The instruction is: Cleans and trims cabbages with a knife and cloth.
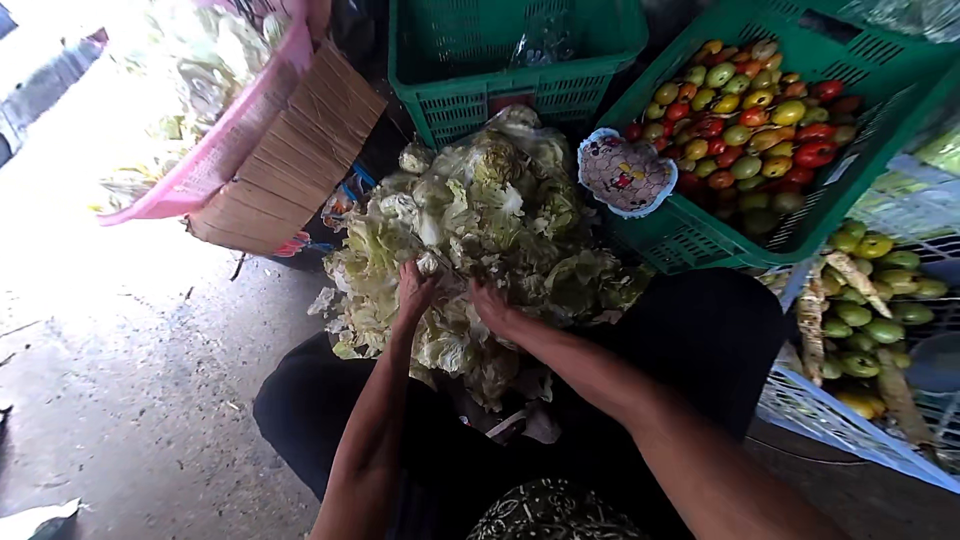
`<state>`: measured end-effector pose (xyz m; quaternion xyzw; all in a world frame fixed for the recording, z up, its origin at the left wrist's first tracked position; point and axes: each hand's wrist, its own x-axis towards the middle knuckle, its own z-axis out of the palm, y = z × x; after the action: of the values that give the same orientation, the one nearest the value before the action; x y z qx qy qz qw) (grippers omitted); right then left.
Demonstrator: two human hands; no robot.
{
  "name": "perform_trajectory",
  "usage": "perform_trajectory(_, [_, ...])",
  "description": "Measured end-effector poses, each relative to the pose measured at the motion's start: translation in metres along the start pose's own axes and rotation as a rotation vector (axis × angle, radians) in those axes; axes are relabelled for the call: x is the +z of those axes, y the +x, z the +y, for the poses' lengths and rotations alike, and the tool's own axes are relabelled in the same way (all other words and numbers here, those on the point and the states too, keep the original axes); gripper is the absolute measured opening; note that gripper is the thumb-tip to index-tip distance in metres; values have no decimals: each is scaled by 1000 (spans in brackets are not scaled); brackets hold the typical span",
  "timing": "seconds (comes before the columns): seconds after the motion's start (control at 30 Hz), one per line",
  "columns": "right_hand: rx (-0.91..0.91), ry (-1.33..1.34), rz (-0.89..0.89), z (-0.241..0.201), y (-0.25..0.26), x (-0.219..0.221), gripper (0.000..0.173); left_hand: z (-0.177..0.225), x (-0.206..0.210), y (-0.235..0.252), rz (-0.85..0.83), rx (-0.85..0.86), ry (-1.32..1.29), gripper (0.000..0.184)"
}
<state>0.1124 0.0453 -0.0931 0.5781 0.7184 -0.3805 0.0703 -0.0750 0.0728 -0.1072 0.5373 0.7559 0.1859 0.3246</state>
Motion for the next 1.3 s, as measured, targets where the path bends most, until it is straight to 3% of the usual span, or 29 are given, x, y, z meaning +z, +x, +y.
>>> perform_trajectory(0.13, [66,-85,-43,38,-45,10,58,-10,5,2,2,32,-129,75])
perform_trajectory(0.27, [69,-47,-5,11,-31,12,61,-10,7,-8,108,149,43,77])
perform_trajectory(0.33, [11,6,13,-1,-30,11,61,-10,2,-21,131,148,-23,75])
perform_trajectory(0.47, [-64,37,48,17,-42,-15,74,25,-52,-45,268,113,-302,68])
perform_trajectory(0.6, [-138,109,174,45,-28,4,65,66,-101,-49,287,309,-553,72])
perform_trajectory(0.77, [-82,77,97,60,-18,-17,66,118,-111,-64,205,570,-583,78])
perform_trajectory(0.87, [-125,352,166,30,-50,-78,44,138,-89,-82,181,621,-696,71])
perform_trajectory(0.97, [-198,1003,77,8,-69,-123,63,132,-50,-70,120,628,-857,64])
perform_trajectory(1.03, [-276,1245,-30,10,-71,-131,71,129,-32,-65,79,622,-875,68])
perform_trajectory(1.17, [-329,1439,71,10,-67,-134,51,133,-23,-62,30,558,-697,75])
perform_trajectory(1.3, [-344,1431,283,13,-56,-129,61,130,-16,-55,-49,448,-649,69])
